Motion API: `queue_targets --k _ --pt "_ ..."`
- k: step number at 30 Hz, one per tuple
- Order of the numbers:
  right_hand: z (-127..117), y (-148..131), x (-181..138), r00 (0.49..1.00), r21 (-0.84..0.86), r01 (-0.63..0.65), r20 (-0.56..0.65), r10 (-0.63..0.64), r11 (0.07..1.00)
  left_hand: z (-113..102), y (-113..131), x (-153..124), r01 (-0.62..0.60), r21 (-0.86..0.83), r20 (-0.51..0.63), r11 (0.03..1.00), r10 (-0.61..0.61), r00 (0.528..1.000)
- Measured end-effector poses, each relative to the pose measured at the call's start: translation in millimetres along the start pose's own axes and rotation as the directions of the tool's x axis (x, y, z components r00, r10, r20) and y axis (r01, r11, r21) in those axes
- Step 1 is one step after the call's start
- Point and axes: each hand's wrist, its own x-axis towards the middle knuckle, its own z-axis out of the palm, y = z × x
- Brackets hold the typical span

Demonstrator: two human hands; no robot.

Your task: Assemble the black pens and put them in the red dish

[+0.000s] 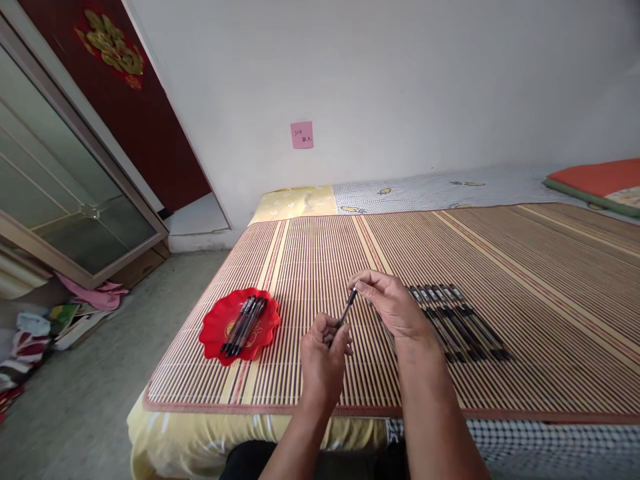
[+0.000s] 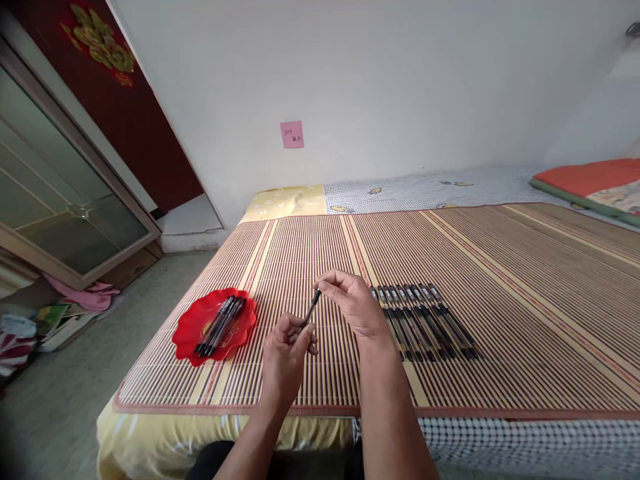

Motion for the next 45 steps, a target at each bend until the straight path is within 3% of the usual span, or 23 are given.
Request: queue_targets --k 3,6,9,12,14,21,28,37,43,45 --pt "0 3 1 1.000 0.024 -0.002 -0.021 0.003 1.000 0 1 0 -0.032 0.043 -0.013 0.999 0.033 0.999" --pt "-10 12 3 0.995 0.035 -0.028 -0.097 0.031 0.999 -3 0 3 0.022 -0.111 0.033 0.994 -0.019 0.999" --pt "-28 27 5 0.957 -0.252 -0.127 -0.285 0.051 0.959 -9 -3 10 0.086 -0.254 0.067 0.963 -0.071 0.995" --pt "-41 41 8 0.931 -0.654 -0.316 -0.352 0.093 0.687 -15 -7 16 0.114 -0.305 0.092 0.945 -0.090 0.992" --pt "-43 50 10 0.929 -0.766 -0.367 -0.335 0.160 0.527 -17 -8 17 0.135 -0.315 0.118 0.940 -0.103 0.988" --pt "-30 70 13 0.896 -0.855 -0.410 -0.311 0.318 0.319 -14 -10 17 0.178 -0.330 0.164 0.927 -0.130 0.978" --pt "-24 62 13 0.906 -0.877 -0.381 -0.290 0.310 0.293 -19 -11 21 0.149 -0.319 0.135 0.936 -0.111 0.985" --pt "7 71 11 0.885 -0.880 -0.395 -0.289 0.364 0.262 -20 -12 24 0.151 -0.332 0.118 0.931 -0.118 0.986" --pt "6 66 11 0.922 -0.831 -0.362 -0.251 0.296 0.422 -21 -10 23 0.156 -0.326 0.097 0.932 -0.132 0.987" --pt "4 60 13 0.941 -0.751 -0.336 -0.254 0.222 0.568 -21 -9 23 0.152 -0.332 0.088 0.931 -0.130 0.988"
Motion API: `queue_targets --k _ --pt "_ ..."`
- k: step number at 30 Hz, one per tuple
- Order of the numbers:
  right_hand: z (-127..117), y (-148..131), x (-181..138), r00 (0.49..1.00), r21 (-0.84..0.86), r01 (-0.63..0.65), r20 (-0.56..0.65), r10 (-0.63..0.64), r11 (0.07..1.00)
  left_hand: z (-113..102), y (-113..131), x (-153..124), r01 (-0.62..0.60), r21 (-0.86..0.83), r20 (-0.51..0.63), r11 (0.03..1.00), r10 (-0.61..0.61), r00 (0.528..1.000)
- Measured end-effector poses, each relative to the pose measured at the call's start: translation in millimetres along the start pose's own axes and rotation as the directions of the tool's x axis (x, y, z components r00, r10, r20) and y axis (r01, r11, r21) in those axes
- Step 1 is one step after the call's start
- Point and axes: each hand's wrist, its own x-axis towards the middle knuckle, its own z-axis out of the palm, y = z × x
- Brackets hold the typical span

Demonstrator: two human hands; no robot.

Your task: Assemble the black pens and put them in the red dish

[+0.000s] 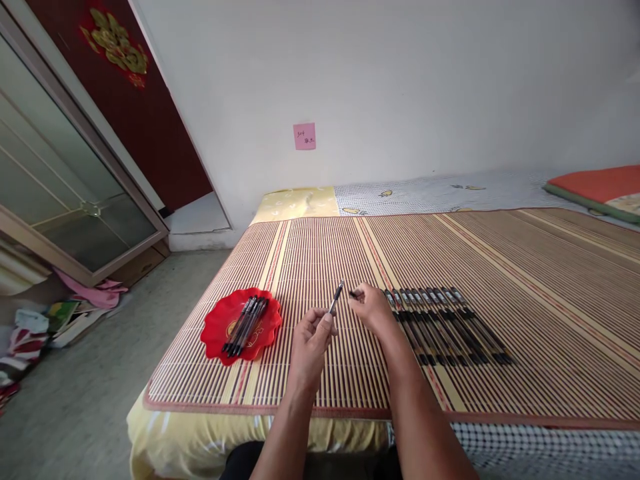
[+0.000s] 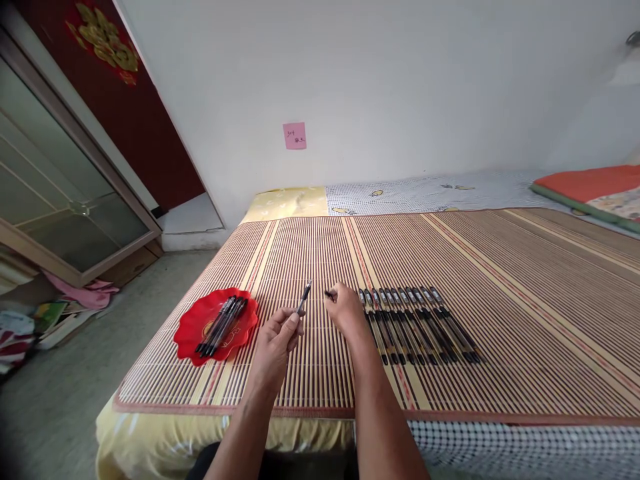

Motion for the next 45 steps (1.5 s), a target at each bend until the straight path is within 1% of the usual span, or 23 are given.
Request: queue_targets --k 1,2,3,4,5,6,7,8,9,12,15,18,21,25,31,35,37,39,41,42,44,45 --pt "-4 -2 0 0.999 0.158 0.024 -0.042 -0.018 0.987 0 0 0 0.000 -0.002 0.000 1.000 0.000 1.000" --pt "-7 -3 0 0.996 0.353 0.054 -0.088 -0.024 0.934 0 0 0 0.004 0.000 0.002 1.000 -0.004 1.000" --pt "-11 -6 0 0.991 0.552 0.086 -0.131 -0.016 0.830 0 0 0 0.008 0.003 0.007 1.000 -0.008 1.000" --pt "-15 -8 -1 0.986 0.716 0.117 -0.165 0.003 0.688 -1 -1 0 0.015 0.008 0.013 1.000 -0.015 1.000" --pt "-19 -11 -3 0.983 0.824 0.140 -0.184 0.026 0.549 -1 -1 0 0.021 0.014 0.017 1.000 -0.022 1.000" --pt "-23 -14 -4 0.980 0.880 0.154 -0.194 0.043 0.450 -1 -2 0 0.026 0.024 0.022 0.999 -0.027 0.999" --pt "-26 -17 -6 0.978 0.908 0.167 -0.203 0.056 0.384 -2 -3 0 0.028 0.035 0.027 0.999 -0.029 0.999" --pt "-29 -20 -8 0.976 0.921 0.177 -0.210 0.062 0.348 -2 -4 1 0.028 0.046 0.031 0.999 -0.029 0.999" --pt "-31 -23 -10 0.974 0.925 0.184 -0.217 0.064 0.332 -2 -5 1 0.028 0.056 0.036 0.998 -0.030 0.999" --pt "-35 -27 -14 0.979 0.915 0.181 -0.204 0.027 0.360 -2 -6 0 0.035 0.072 0.046 0.997 -0.038 0.998" --pt "-36 -28 -15 0.990 0.896 0.143 -0.137 -0.044 0.420 -2 -6 0 0.040 0.077 0.050 0.996 -0.044 0.998" --pt "-37 -27 -16 0.991 0.880 0.123 -0.084 -0.104 0.458 -2 -7 0 0.030 0.079 0.053 0.996 -0.034 0.998" --pt "-37 -28 -18 0.985 0.862 0.105 -0.022 -0.170 0.495 -2 -7 0 0.009 0.076 0.064 0.997 -0.014 0.998" --pt "-37 -31 -21 0.963 0.845 0.050 0.100 -0.250 0.533 -2 -4 0 0.001 0.045 0.062 0.999 -0.004 0.998" --pt "-37 -35 -23 0.953 0.837 0.057 0.117 -0.281 0.544 -5 -7 -1 -0.048 0.046 0.033 0.998 0.047 0.998" --pt "-31 -37 -22 0.954 0.837 0.052 0.119 -0.274 0.545 0 -7 -3 -0.057 0.025 0.008 0.998 0.057 0.998" --pt "-27 -38 -21 0.943 0.821 0.048 0.150 -0.296 0.569 4 -4 -4 -0.059 -0.001 0.022 0.998 0.059 0.998" --pt "-25 -37 -20 0.929 0.790 0.036 0.200 -0.312 0.612 3 -1 -2 -0.080 0.007 0.030 0.997 0.080 0.996" --pt "-25 -34 -19 0.935 0.764 0.020 0.214 -0.283 0.645 -11 3 3 -0.120 0.098 -0.023 0.988 0.123 0.992" --pt "-26 -32 -18 0.948 0.759 0.017 0.196 -0.253 0.651 -24 7 6 -0.139 0.183 -0.075 0.973 0.155 0.985" --pt "-28 -25 -16 0.975 0.750 0.029 0.126 -0.185 0.660 -59 16 12 -0.155 0.412 -0.209 0.898 0.259 0.943" --pt "-30 -22 -15 0.985 0.742 0.041 0.084 -0.153 0.669 -79 22 15 -0.140 0.527 -0.268 0.839 0.320 0.909"
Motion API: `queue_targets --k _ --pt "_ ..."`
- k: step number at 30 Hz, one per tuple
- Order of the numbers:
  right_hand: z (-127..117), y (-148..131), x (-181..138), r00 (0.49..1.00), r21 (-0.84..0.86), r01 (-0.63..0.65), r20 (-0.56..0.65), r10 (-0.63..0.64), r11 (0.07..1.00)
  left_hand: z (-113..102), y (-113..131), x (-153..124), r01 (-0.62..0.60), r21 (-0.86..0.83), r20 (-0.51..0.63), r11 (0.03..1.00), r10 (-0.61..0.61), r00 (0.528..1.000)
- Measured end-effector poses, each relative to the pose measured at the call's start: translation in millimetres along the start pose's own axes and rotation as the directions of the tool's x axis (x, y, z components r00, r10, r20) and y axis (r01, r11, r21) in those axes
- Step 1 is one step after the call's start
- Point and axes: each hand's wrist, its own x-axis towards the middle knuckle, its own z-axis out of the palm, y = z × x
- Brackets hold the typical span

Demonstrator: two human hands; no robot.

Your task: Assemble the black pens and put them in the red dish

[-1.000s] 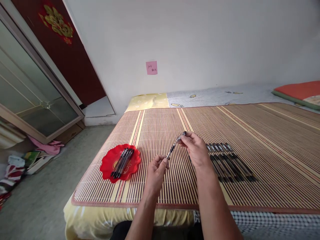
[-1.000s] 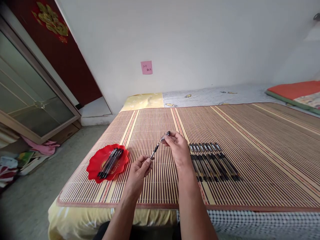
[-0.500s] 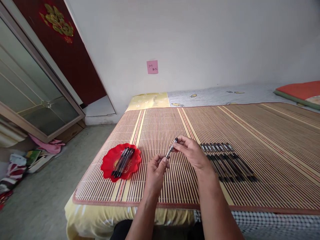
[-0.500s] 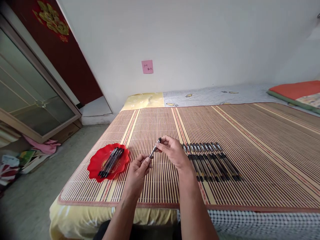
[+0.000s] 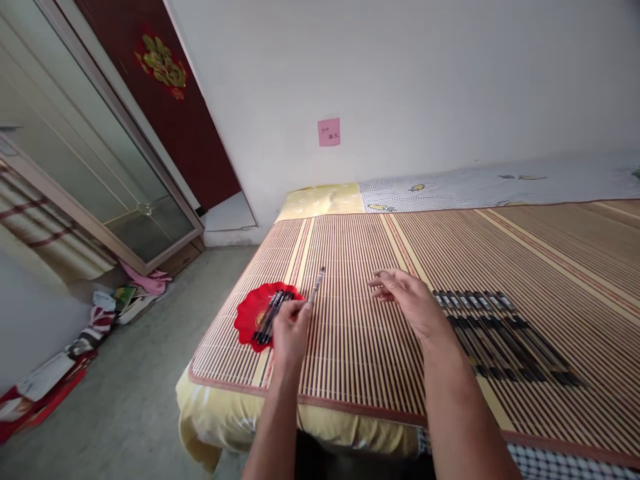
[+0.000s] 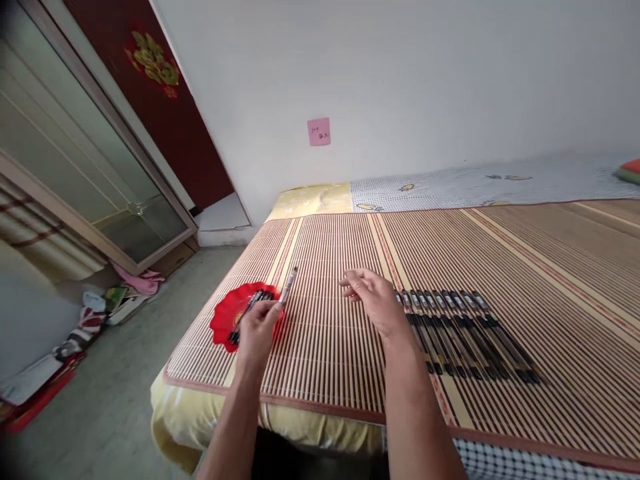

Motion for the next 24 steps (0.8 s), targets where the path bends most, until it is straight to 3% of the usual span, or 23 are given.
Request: queue_targets --k 3,6,10,15,24 --pt "-7 4 2 0.994 -0.064 0.022 -0.105 -0.028 0.998 -53 -15 24 0.030 0.388 -0.166 0.921 0.039 0.985" --pt "-7 7 4 0.996 -0.130 0.018 -0.081 -0.029 0.991 -82 -24 33 0.047 0.708 -0.131 0.705 0.065 0.989" --pt "-3 8 4 1.000 -0.194 0.025 0.022 -0.021 0.981 -81 -31 31 0.050 0.806 -0.102 0.590 0.056 0.993" --pt "-4 7 3 0.999 -0.196 0.022 0.040 -0.014 0.980 -71 -37 30 0.064 0.866 -0.105 0.497 0.056 0.993" --pt "0 3 3 0.999 -0.203 0.029 0.043 -0.020 0.979 -72 -40 33 0.033 0.889 -0.063 0.457 0.051 0.997"
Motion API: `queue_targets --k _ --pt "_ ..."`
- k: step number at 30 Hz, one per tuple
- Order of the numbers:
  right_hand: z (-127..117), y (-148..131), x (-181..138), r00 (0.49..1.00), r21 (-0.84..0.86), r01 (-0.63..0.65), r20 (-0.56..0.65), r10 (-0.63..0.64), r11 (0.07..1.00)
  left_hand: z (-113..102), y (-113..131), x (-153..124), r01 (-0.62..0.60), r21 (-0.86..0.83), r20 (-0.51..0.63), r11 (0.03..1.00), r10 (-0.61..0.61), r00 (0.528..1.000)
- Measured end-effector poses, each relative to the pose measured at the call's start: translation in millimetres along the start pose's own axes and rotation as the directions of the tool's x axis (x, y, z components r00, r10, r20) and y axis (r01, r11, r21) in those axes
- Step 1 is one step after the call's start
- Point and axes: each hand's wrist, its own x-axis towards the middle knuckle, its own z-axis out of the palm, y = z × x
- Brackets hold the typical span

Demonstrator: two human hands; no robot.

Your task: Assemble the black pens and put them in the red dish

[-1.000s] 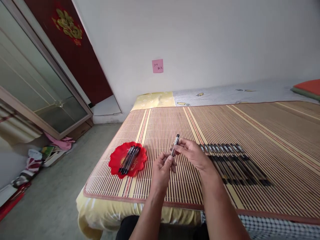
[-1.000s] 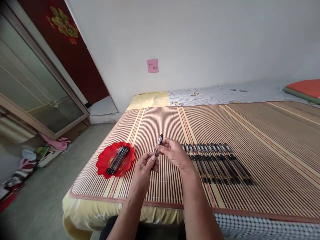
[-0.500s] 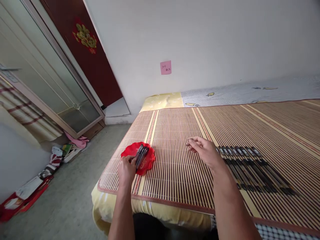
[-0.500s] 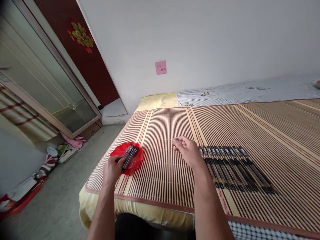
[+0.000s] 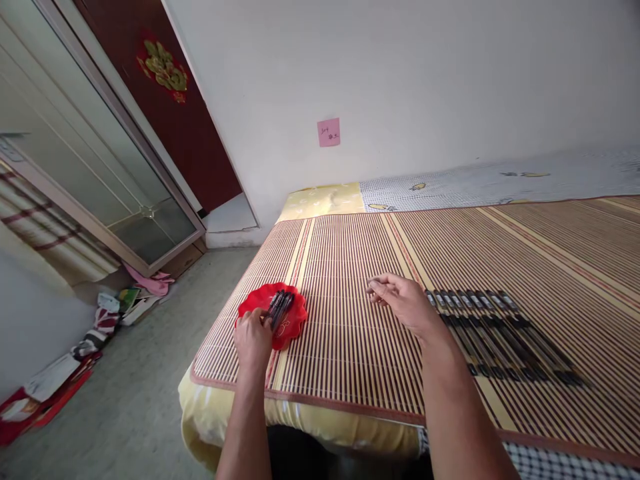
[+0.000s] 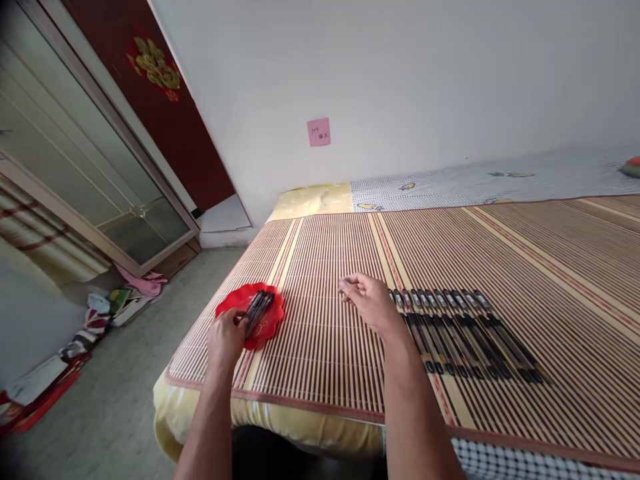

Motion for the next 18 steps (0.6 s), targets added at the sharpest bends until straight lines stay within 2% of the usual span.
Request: queue_targets --k 8,11,13,15,16,17,18 --pt "1 8 3 1.000 0.004 -0.018 0.022 0.017 1.000 -1 0 0 0.000 -0.056 -0.025 0.998 -0.002 1.000" --pt "6 11 6 1.000 0.023 0.005 0.015 -0.005 1.000 -9 6 1 -0.005 -0.153 -0.089 0.988 -0.008 0.996" --pt "14 9 5 1.000 0.029 0.024 0.017 -0.025 0.999 -20 23 -6 -0.037 -0.287 -0.158 0.957 -0.009 0.987" --pt "26 3 2 0.999 -0.015 0.032 0.035 -0.032 0.999 -37 52 -26 -0.116 -0.488 -0.208 0.865 0.013 0.978" --pt "33 -1 -2 0.998 -0.062 0.031 0.053 -0.027 0.998 -46 70 -42 -0.160 -0.617 -0.199 0.771 0.045 0.979" --pt "40 -6 -6 0.997 -0.110 0.019 0.081 -0.010 0.994 -56 89 -61 -0.185 -0.740 -0.143 0.646 0.118 0.983" --pt "49 -10 -10 0.994 -0.142 0.010 0.111 0.006 0.990 -66 108 -83 -0.174 -0.845 -0.056 0.506 0.241 0.969"
